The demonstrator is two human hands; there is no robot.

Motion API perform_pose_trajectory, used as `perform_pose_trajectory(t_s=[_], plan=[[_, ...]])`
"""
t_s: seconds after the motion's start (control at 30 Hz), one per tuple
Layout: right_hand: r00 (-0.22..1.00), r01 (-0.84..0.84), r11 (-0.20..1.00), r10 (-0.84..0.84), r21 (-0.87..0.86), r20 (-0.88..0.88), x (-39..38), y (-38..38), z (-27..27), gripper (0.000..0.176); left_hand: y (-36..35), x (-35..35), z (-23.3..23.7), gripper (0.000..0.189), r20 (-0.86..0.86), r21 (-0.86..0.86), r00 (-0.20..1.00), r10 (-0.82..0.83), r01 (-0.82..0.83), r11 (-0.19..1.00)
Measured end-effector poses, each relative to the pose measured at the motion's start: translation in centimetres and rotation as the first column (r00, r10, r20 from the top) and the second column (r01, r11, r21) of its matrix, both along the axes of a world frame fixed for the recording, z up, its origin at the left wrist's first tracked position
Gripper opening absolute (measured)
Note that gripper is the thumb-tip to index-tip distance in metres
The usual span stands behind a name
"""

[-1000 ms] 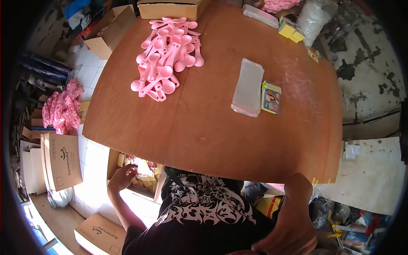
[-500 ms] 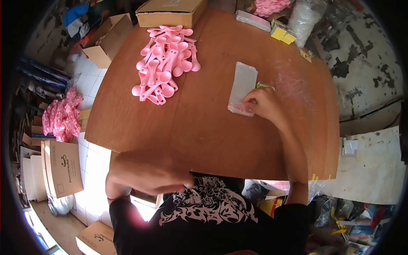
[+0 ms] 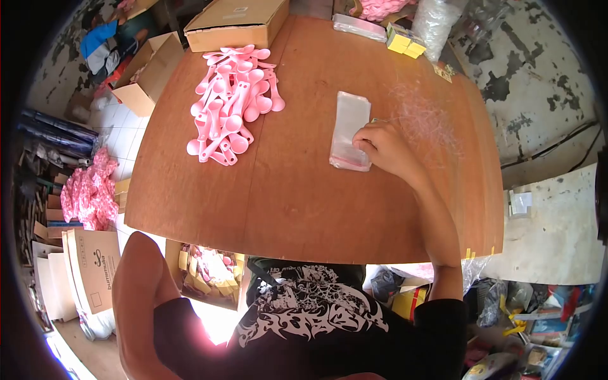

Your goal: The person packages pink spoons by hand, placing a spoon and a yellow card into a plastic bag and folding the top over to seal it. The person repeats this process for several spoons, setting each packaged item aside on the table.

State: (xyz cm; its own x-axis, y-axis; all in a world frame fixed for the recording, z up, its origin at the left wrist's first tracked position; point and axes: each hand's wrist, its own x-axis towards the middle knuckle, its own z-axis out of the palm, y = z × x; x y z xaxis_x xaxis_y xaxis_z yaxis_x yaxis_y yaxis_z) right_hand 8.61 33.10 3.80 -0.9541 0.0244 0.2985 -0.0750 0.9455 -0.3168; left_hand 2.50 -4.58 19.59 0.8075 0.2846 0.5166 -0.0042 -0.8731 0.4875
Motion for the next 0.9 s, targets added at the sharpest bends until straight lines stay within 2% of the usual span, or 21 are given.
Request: perform_pose_trajectory(t_s=[0.1,0.17,0.2,0.27,0.3,0.33,0.37,0.4,0.43,0.47,0.5,0.53,0.57,0.6,0.63,0.67,0.7,0.73,0.8,0.87,0.9], plan=[[1.000,0.001,1.000,-0.001,-0.026,-0.008,0.0,0.2,-0.1,0.008,0.5,-0.2,-0.1,0.017,0.002,-0.030,1.000,-0.005,0.005,1.000],[0.995,0.095,0.973,-0.095,-0.209,0.012,0.5,-0.5,0.8,0.004,1.1,-0.8,-0.6,0.019,-0.013,-0.087,1.000,0.018,-0.019,0.996],[0.996,0.092,0.973,-0.092,-0.211,0.009,0.8,-1.0,1.4,0.004,1.7,-1.3,-1.1,0.020,-0.033,-0.165,0.998,0.050,-0.055,0.985],[0.996,-0.016,1.000,0.015,-0.015,-0.083,2.1,-2.8,3.1,0.005,2.9,-2.2,-3.4,0.022,-0.164,-0.451,0.940,0.299,-0.341,0.825],[0.995,-0.078,0.997,0.079,0.023,-0.054,3.1,-4.3,4.0,0.003,4.1,-2.7,-6.5,0.033,0.114,-0.269,0.851,0.512,-0.470,0.841],[0.990,-0.137,0.989,0.138,0.060,-0.022,4.1,-6.1,4.7,0.004,4.2,-1.4,-6.3,0.020,-0.052,0.097,0.454,0.889,-0.884,0.457],[0.982,-0.190,0.982,0.190,-0.007,0.004,5.2,-7.7,4.9,0.006,5.6,-0.7,-9.1,0.024,0.025,0.227,0.163,0.986,-0.962,0.153],[0.969,-0.241,0.968,0.244,-0.075,0.031,6.2,-9.0,5.1,0.007,6.6,-0.6,-11.0,0.024,0.023,0.225,0.163,0.986,-0.962,0.154],[0.969,-0.241,0.967,0.244,-0.077,0.033,6.8,-9.9,5.6,0.007,7.5,-0.7,-12.7,0.026,0.074,0.107,0.219,0.973,-0.972,0.211],[0.952,-0.260,0.937,0.289,-0.234,0.100,7.3,-10.5,6.2,0.008,8.0,-0.7,-14.1,0.028,0.132,-0.010,0.269,0.954,-0.962,0.272],[0.927,-0.259,0.886,0.339,-0.384,0.158,7.5,-10.8,6.6,0.010,8.1,-0.7,-15.6,0.028,0.133,-0.013,0.273,0.953,-0.961,0.277],[0.929,-0.252,0.888,0.333,-0.383,0.161,7.6,-10.5,6.8,0.010,7.8,-0.4,-17.0,0.027,0.172,-0.193,0.310,0.935,-0.920,0.341],[0.947,-0.133,0.867,0.254,-0.480,0.197,7.6,-9.8,7.0,0.011,7.5,0.0,-17.9,0.027,0.217,-0.363,0.340,0.915,-0.842,0.399],[0.954,-0.011,0.825,0.178,-0.565,0.241,7.6,-8.9,7.3,0.012,7.4,0.6,-18.1,0.027,0.218,-0.364,0.345,0.913,-0.839,0.404],[0.990,-0.018,0.868,0.084,-0.496,0.110,6.9,-7.3,5.7,0.011,7.4,1.2,-18.3,0.022,0.270,-0.584,0.229,0.935,-0.733,0.348],[0.980,0.161,0.902,-0.097,-0.399,0.176,6.6,-5.6,5.5,0.011,7.3,1.7,-18.5,0.017,0.288,-0.767,0.103,0.952,-0.571,0.294],[0.985,0.171,0.961,-0.169,-0.215,0.028,6.1,-3.3,3.9,0.014,7.3,1.8,-19.3,0.015,0.398,-0.860,0.057,0.916,-0.324,0.394],[0.985,0.173,0.962,-0.171,-0.213,0.028,6.2,-1.6,2.4,0.014,7.4,1.8,-19.3,0.015,0.400,-0.859,0.059,0.915,-0.323,0.397],[0.973,0.231,0.966,-0.228,0.117,-0.041,6.3,0.4,0.7,0.023,8.0,1.4,-19.1,0.017,0.373,-0.918,-0.173,0.912,-0.211,0.335],[0.964,0.264,0.963,-0.264,0.059,-0.008,6.7,0.6,0.1,0.023,8.1,0.6,-19.2,0.022,0.351,-0.935,-0.181,0.919,-0.127,0.332],[0.954,0.298,0.955,-0.297,-0.002,0.027,6.7,0.7,-0.1,0.023,8.3,0.3,-19.5,0.023,0.351,-0.934,-0.250,0.902,-0.024,0.357]])
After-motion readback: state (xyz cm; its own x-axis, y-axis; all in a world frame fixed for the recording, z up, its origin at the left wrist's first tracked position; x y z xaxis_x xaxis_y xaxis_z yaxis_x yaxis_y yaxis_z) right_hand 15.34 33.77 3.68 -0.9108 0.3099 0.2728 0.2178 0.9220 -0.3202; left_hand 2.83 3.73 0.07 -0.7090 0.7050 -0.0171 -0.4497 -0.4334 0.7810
